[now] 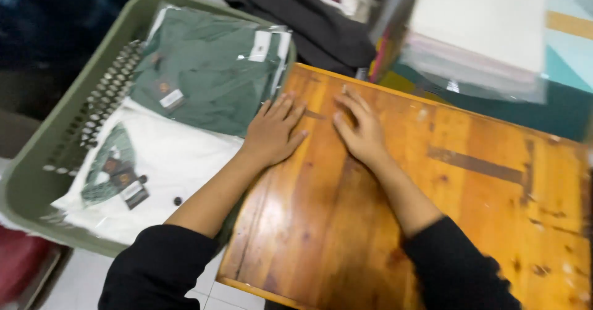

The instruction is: Packing folded shirts into clear plastic bags and sealing them at a packaging station.

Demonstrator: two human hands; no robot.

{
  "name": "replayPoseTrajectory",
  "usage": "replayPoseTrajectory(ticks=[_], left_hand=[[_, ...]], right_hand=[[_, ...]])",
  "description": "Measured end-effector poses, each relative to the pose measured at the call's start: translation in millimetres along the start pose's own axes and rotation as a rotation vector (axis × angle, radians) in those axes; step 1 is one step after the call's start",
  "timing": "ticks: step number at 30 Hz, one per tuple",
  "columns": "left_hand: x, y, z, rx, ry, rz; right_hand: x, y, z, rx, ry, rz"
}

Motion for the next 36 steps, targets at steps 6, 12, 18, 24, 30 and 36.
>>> replayPoseTrajectory(ticks=[6, 12, 18, 24, 30, 36], left_hand=[[1.0, -7.9, 44.6, 0.055, 0.025, -0.049], [13.6, -5.7, 44.4, 0.112, 0.005, -0.142], [31.0, 6.1, 16.3, 0.017, 0.062, -0.206], [44.2, 12.5, -12.1, -0.066, 0.153, -0.225], [36.3, 10.0, -9.8, -0.112, 0.185, -0.241], [37.4, 9.6, -13.9, -0.148, 0.157, -0.239]], right_hand=[[-8.0, 161.9, -229.0, 0.026, 0.880, -0.066], [-18.4, 310.0, -319.2, 0.088, 0.998, 0.410], [-31.6, 315.1, -317.0, 0.150, 0.962, 0.644], [-77.2, 301.2, -303.7, 0.122, 0.879, 0.954], [-97.5, 290.9, -300.2, 0.128, 0.859, 1.052], [-99.9, 304.7, -294.8, 0.147, 0.854, 1.052]])
Point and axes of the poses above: each hand's wrist, its own y-axis away from the middle knuckle, its own z-axis out of the palm, x = y × z, the point moved 1 cm from there along -y, towards the middle knuckle, and after that the axes turned 7 degrees about -y, right-handed, at the moved point
